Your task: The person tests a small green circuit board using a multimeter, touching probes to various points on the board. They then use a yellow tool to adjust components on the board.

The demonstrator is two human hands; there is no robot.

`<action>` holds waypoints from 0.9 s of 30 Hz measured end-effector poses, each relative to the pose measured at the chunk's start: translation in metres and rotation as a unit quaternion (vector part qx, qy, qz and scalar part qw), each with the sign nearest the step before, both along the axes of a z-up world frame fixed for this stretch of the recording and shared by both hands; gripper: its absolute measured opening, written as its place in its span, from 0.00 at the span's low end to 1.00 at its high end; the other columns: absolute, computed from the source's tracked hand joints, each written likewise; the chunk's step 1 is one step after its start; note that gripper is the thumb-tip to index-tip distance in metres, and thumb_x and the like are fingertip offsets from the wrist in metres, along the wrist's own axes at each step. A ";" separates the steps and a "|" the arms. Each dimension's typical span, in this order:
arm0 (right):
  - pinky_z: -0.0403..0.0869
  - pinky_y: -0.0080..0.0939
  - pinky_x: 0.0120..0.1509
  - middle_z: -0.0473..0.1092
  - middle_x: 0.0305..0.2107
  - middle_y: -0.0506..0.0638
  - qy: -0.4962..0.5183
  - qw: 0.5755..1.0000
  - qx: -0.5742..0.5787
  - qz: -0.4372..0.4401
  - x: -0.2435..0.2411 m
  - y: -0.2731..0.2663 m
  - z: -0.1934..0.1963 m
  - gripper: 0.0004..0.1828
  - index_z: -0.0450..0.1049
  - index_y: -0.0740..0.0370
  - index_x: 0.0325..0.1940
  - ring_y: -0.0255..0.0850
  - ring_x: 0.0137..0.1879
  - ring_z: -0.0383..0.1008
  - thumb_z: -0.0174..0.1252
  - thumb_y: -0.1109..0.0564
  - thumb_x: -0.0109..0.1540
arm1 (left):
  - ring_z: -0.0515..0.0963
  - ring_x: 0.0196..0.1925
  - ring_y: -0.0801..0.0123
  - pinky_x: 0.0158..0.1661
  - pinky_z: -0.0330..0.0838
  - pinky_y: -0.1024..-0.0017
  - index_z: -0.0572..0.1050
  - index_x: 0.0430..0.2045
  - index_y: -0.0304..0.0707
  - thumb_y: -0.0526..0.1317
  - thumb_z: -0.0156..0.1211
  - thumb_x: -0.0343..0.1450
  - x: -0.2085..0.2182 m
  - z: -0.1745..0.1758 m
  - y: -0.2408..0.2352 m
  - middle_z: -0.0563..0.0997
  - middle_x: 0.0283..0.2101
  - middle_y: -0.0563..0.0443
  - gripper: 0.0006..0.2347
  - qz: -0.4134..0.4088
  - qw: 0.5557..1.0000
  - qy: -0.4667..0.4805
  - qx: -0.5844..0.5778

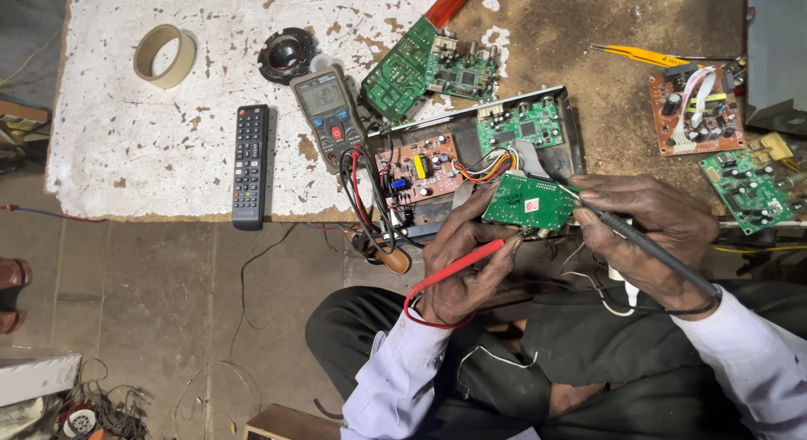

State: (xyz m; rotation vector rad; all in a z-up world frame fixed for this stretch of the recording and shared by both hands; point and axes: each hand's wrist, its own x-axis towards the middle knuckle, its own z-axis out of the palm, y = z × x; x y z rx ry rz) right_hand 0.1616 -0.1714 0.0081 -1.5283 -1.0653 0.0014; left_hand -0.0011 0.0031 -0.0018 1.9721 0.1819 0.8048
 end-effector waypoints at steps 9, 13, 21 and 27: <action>0.82 0.42 0.59 0.77 0.41 0.58 -0.005 0.999 0.032 0.019 0.000 0.007 -0.002 0.12 0.77 0.66 0.50 0.47 0.54 0.81 0.69 0.62 0.64 | 0.78 0.69 0.49 0.65 0.76 0.61 0.79 0.36 0.30 0.33 0.71 0.71 0.001 0.002 0.002 0.75 0.64 0.33 0.06 -0.007 1.000 -0.012 -0.005; 0.83 0.45 0.61 0.76 0.40 0.57 0.053 0.996 0.065 0.020 -0.002 0.010 0.002 0.09 0.75 0.66 0.45 0.44 0.52 0.82 0.65 0.63 0.63 | 0.78 0.69 0.49 0.66 0.75 0.60 0.80 0.36 0.30 0.33 0.71 0.70 0.001 0.001 0.002 0.76 0.64 0.33 0.06 -0.008 1.000 -0.010 0.000; 0.82 0.38 0.53 0.78 0.39 0.59 -0.011 0.999 0.029 -0.012 -0.002 0.006 -0.001 0.07 0.75 0.67 0.45 0.45 0.49 0.83 0.66 0.66 0.63 | 0.79 0.67 0.49 0.62 0.77 0.62 0.80 0.34 0.30 0.34 0.72 0.69 0.000 -0.003 0.000 0.76 0.63 0.33 0.07 0.004 1.000 -0.001 0.001; 0.82 0.39 0.53 0.78 0.41 0.59 -0.031 0.999 0.012 -0.032 -0.002 0.004 -0.004 0.07 0.76 0.66 0.43 0.46 0.48 0.83 0.67 0.66 0.63 | 0.80 0.65 0.50 0.61 0.77 0.63 0.79 0.33 0.28 0.33 0.71 0.69 0.001 0.000 0.001 0.75 0.64 0.31 0.07 -0.004 1.000 -0.014 -0.001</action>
